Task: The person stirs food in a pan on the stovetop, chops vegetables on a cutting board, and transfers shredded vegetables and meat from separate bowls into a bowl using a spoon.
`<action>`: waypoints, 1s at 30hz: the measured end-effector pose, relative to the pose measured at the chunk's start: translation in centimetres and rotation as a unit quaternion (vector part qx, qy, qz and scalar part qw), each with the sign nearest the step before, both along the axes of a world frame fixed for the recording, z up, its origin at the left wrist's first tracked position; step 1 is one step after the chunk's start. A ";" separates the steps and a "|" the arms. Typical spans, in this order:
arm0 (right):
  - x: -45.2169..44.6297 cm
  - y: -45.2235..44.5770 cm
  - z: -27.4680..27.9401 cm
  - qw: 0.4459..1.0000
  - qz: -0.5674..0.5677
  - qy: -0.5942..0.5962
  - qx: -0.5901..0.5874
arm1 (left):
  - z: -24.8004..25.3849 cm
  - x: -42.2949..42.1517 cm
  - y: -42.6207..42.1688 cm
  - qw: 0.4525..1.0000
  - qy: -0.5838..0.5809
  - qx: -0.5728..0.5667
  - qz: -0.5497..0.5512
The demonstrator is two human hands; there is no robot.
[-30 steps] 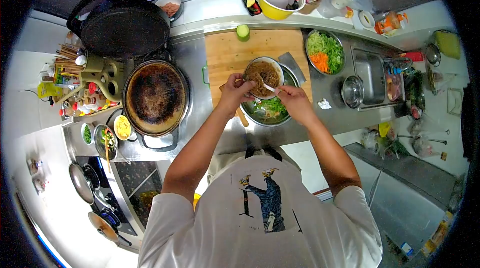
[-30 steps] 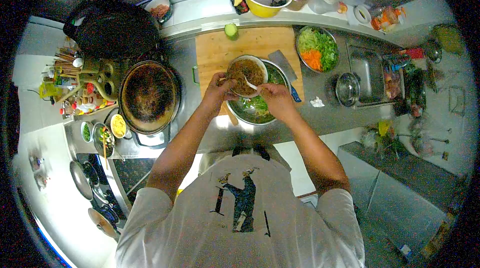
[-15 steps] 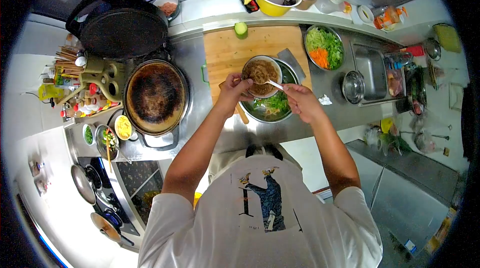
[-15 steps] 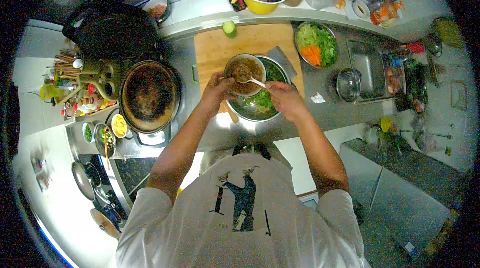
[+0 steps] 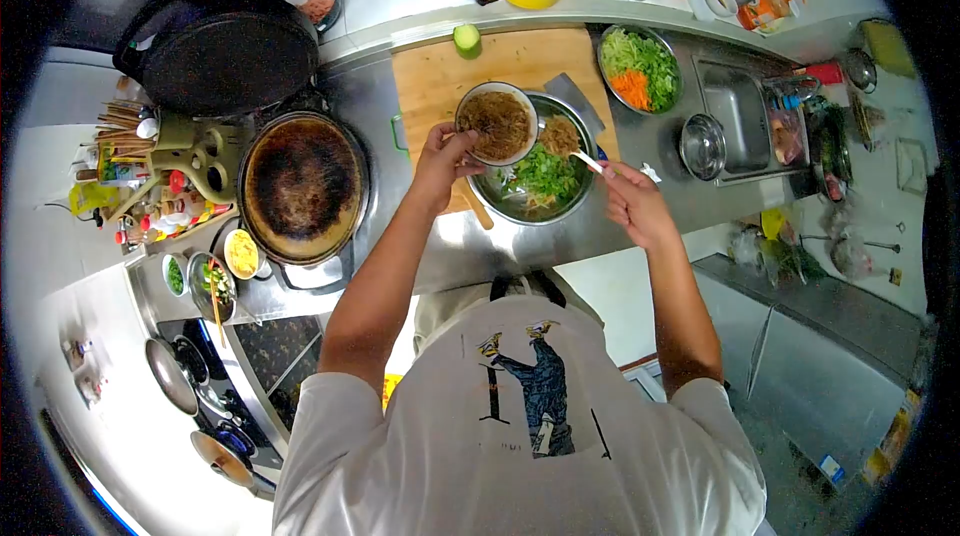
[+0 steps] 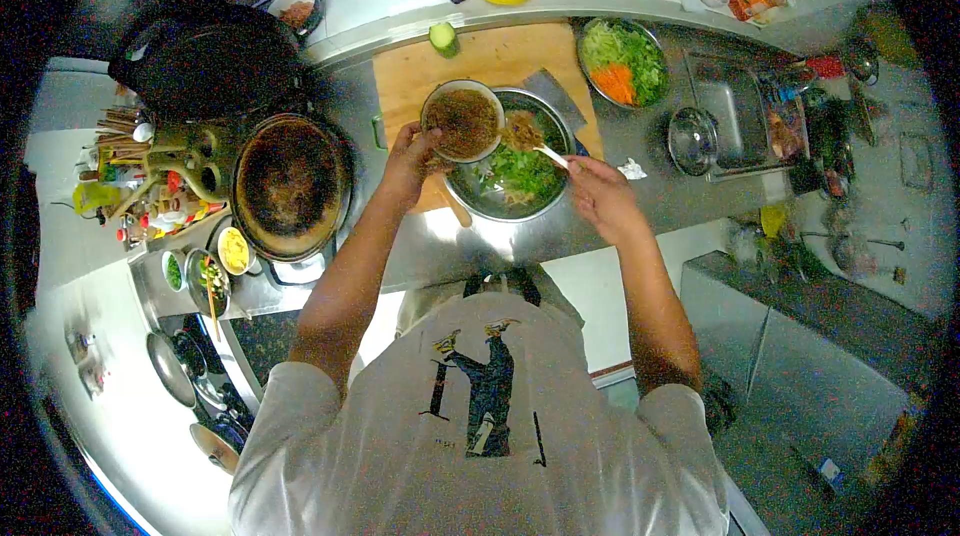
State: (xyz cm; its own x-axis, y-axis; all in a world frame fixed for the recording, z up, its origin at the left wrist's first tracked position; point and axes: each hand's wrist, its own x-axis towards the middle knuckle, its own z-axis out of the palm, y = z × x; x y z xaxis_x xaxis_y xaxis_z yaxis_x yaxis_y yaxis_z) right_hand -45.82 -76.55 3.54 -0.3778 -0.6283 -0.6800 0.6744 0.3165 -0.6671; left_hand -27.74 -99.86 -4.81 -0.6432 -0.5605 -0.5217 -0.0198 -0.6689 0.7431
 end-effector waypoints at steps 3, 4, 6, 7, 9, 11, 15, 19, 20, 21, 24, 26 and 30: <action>0.7 1.0 -1.9 0.982 0.026 0.174 0.071 | -0.2 0.7 -0.5 1.000 -0.013 -0.014 0.010; 1.1 1.2 -3.2 0.937 0.071 0.332 0.079 | -0.4 0.9 -0.6 1.000 -0.012 -0.013 0.010; 1.0 1.9 -7.5 0.872 0.080 0.480 0.056 | -0.7 0.9 -1.0 1.000 -0.009 -0.012 0.010; 1.0 2.0 -7.6 0.872 0.080 0.480 0.056 | -0.8 0.9 -1.1 1.000 -0.009 -0.012 0.011; 1.2 2.2 -7.8 0.862 0.067 0.502 0.031 | -0.9 1.2 -1.1 1.000 -0.007 -0.001 0.019; 1.5 1.7 -6.4 0.894 0.050 0.441 0.059 | -0.7 1.3 -1.1 1.000 -0.006 -0.002 0.014; 0.1 1.4 -3.1 0.988 0.007 0.132 0.077 | -0.4 0.8 -0.8 1.000 -0.007 -0.002 0.002; 1.8 -2.8 -0.8 0.959 0.061 0.267 0.072 | -0.3 0.4 0.2 1.000 -0.013 -0.002 0.006; 2.0 -3.9 -1.5 0.925 0.080 0.368 0.050 | -0.1 0.2 0.4 1.000 -0.008 0.000 0.002; 2.3 -4.7 -1.9 0.880 0.098 0.464 0.027 | 0.1 0.1 0.6 1.000 -0.005 0.002 -0.002; 3.1 -6.7 -1.9 0.815 0.103 0.570 -0.012 | 0.8 -0.3 1.2 1.000 0.000 0.002 -0.011; 3.6 -7.2 -2.8 0.827 0.111 0.550 -0.021 | 0.8 -0.4 1.6 1.000 0.008 -0.013 -0.009; 4.0 -7.1 -4.7 0.858 0.144 0.492 -0.015 | 1.0 -0.6 1.6 0.999 0.007 -0.024 -0.025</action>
